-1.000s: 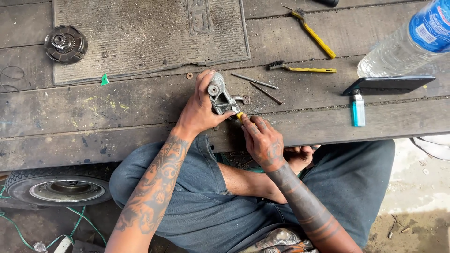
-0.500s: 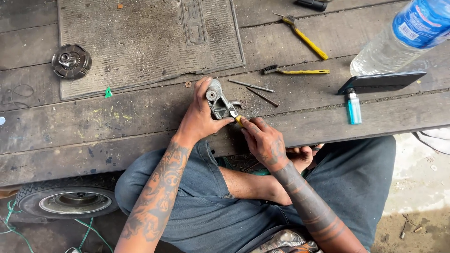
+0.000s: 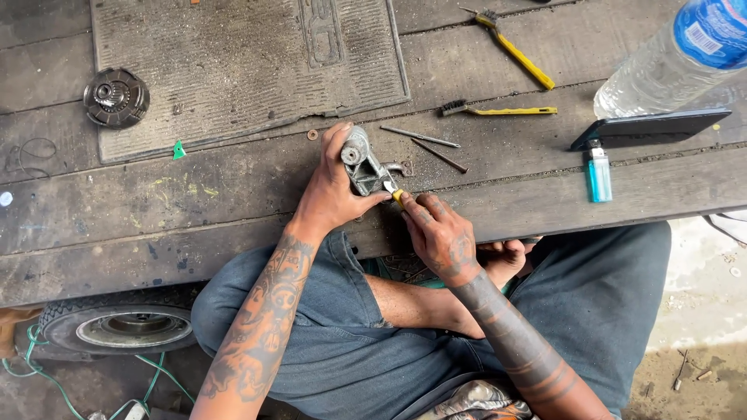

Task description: The person sits on the ground and uses a yellow-handled tool to scrape and clean a metal part held in their left hand. They rotate the part to access different areas and continue scraping the surface throughout the video.

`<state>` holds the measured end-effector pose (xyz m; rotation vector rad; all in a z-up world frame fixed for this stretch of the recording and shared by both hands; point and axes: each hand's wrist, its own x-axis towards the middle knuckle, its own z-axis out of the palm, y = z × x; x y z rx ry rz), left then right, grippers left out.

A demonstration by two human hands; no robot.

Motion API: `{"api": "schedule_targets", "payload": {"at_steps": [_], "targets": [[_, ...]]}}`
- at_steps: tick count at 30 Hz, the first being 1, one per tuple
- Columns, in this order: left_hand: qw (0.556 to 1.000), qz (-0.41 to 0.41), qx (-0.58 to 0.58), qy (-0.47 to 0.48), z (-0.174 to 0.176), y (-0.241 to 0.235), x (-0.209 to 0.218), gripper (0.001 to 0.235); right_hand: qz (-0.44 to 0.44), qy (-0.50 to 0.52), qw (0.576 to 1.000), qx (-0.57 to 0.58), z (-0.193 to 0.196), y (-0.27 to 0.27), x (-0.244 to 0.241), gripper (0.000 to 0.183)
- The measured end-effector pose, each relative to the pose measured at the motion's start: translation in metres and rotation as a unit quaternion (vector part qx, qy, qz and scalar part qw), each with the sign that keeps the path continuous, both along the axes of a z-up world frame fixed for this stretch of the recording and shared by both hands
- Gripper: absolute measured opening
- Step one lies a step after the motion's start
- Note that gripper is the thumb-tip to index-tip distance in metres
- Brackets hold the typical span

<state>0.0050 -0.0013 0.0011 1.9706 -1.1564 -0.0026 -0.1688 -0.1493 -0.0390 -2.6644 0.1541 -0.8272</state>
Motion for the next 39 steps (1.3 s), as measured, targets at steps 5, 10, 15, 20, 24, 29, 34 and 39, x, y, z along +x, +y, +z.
{"api": "schedule_targets", "payload": {"at_steps": [5, 10, 15, 20, 24, 29, 34, 39], "targets": [[1.000, 0.002, 0.009, -0.001, -0.002, -0.001, 0.002, 0.123, -0.008, -0.020, 1.000, 0.011, 0.000, 0.003, 0.007, 0.020], [1.000, 0.007, 0.009, -0.005, -0.005, 0.000, 0.000, 0.123, -0.008, -0.020, 1.000, 0.017, 0.000, 0.000, 0.003, 0.020], [1.000, 0.007, 0.004, -0.008, -0.005, 0.000, 0.000, 0.122, 0.004, -0.020, 1.000, 0.022, 0.004, 0.001, 0.004, 0.019], [1.000, 0.016, -0.003, -0.014, -0.011, 0.000, 0.000, 0.124, -0.014, -0.027, 1.000, 0.000, 0.001, 0.006, 0.006, 0.020], [1.000, 0.019, -0.006, -0.016, -0.011, 0.001, -0.001, 0.123, -0.010, -0.022, 0.999, 0.024, 0.006, 0.004, 0.004, 0.020], [1.000, 0.007, 0.009, -0.001, -0.002, 0.002, -0.001, 0.125, -0.004, 0.053, 0.988, 0.143, 0.020, -0.009, -0.010, 0.029], [0.999, 0.007, 0.031, 0.009, -0.004, 0.003, -0.003, 0.126, 0.005, 0.086, 0.981, 0.174, 0.019, -0.007, -0.018, 0.032], [0.999, 0.003, 0.037, -0.013, -0.008, 0.004, -0.002, 0.124, -0.008, 0.135, 0.949, 0.286, 0.040, -0.002, -0.009, 0.030]]}}
